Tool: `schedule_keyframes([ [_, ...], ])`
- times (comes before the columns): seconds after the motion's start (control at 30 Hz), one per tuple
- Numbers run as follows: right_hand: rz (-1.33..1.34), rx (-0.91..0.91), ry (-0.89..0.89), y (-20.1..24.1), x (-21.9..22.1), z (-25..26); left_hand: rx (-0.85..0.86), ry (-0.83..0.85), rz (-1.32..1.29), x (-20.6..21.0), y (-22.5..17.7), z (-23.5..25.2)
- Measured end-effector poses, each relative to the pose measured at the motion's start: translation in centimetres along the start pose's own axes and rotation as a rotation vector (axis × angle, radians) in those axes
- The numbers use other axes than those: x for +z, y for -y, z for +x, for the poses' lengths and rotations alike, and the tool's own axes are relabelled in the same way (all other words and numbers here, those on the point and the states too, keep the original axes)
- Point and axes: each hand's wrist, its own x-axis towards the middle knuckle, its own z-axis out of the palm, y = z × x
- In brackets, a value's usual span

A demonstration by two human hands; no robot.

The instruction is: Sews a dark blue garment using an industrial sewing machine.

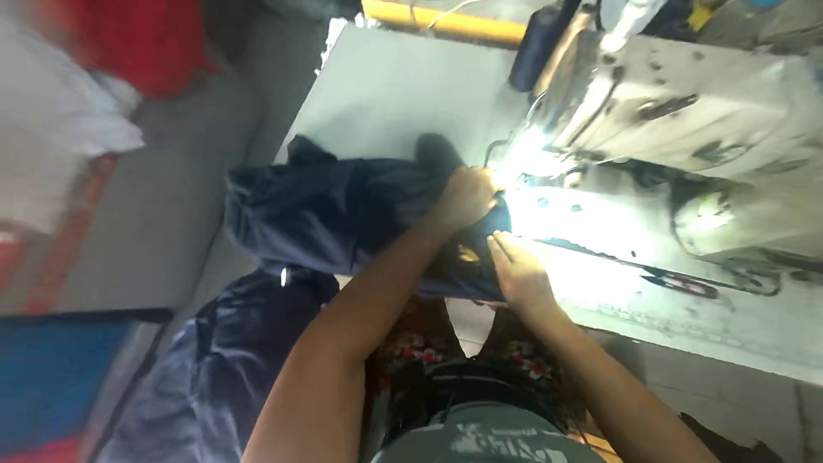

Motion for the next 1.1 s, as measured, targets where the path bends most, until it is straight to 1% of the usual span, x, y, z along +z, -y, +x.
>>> schedule_keyframes([
  [0.07, 0.016, 0.020, -0.009, 0.2, 0.0, 0.0, -0.055, 0.071, -0.037, -1.0, -0.2, 0.5],
  [0.2, -0.007, 0.039, -0.019, 0.4, -0.2, 0.0, -0.257, 0.229, -0.043, -2.6, -1.1, 1.4],
  [0.3, -0.032, 0.042, -0.056, 0.2, 0.0, 0.2, -0.327, 0.315, -0.017, -2.6, -1.2, 2.3],
  [0.37, -0.052, 0.046, -0.081, -0.1, 0.3, 0.1, -0.337, 0.316, -0.037, -1.9, -0.6, 2.9],
  [0.5, -0.083, 0.076, -0.093, -0.6, 0.3, -0.3, -0.309, 0.243, -0.152, 0.0, 1.6, 3.7],
  [0.57, -0.070, 0.117, -0.077, -1.0, 0.1, -0.1, -0.376, 0.228, -0.171, 0.1, 1.5, 4.0],
  [0.63, -0.043, 0.155, -0.047, -1.6, -0.2, 0.6, -0.452, 0.163, -0.186, -0.3, 0.9, 4.3],
  [0.67, -0.031, 0.168, -0.037, -1.9, -0.2, 1.0, -0.438, 0.103, -0.189, -0.2, 0.9, 4.3],
  [0.73, -0.021, 0.184, -0.022, -2.3, 0.0, 1.7, -0.332, -0.044, -0.197, 0.3, 1.3, 4.5],
  [0.83, -0.024, 0.183, -0.036, -2.6, 0.4, 2.2, -0.212, -0.112, -0.174, 0.9, 2.0, 5.4],
  [0.9, -0.020, 0.171, -0.048, -2.8, 0.5, 2.3, -0.163, -0.070, -0.135, 0.8, 2.2, 5.8],
  [1.0, -0.022, 0.155, -0.035, -2.8, 0.6, 1.9, -0.149, 0.053, -0.202, -0.4, 2.1, 5.8],
  [1.1, -0.027, 0.157, -0.039, -2.7, 0.5, 1.7, -0.160, 0.073, -0.244, -0.9, 1.9, 5.6],
])
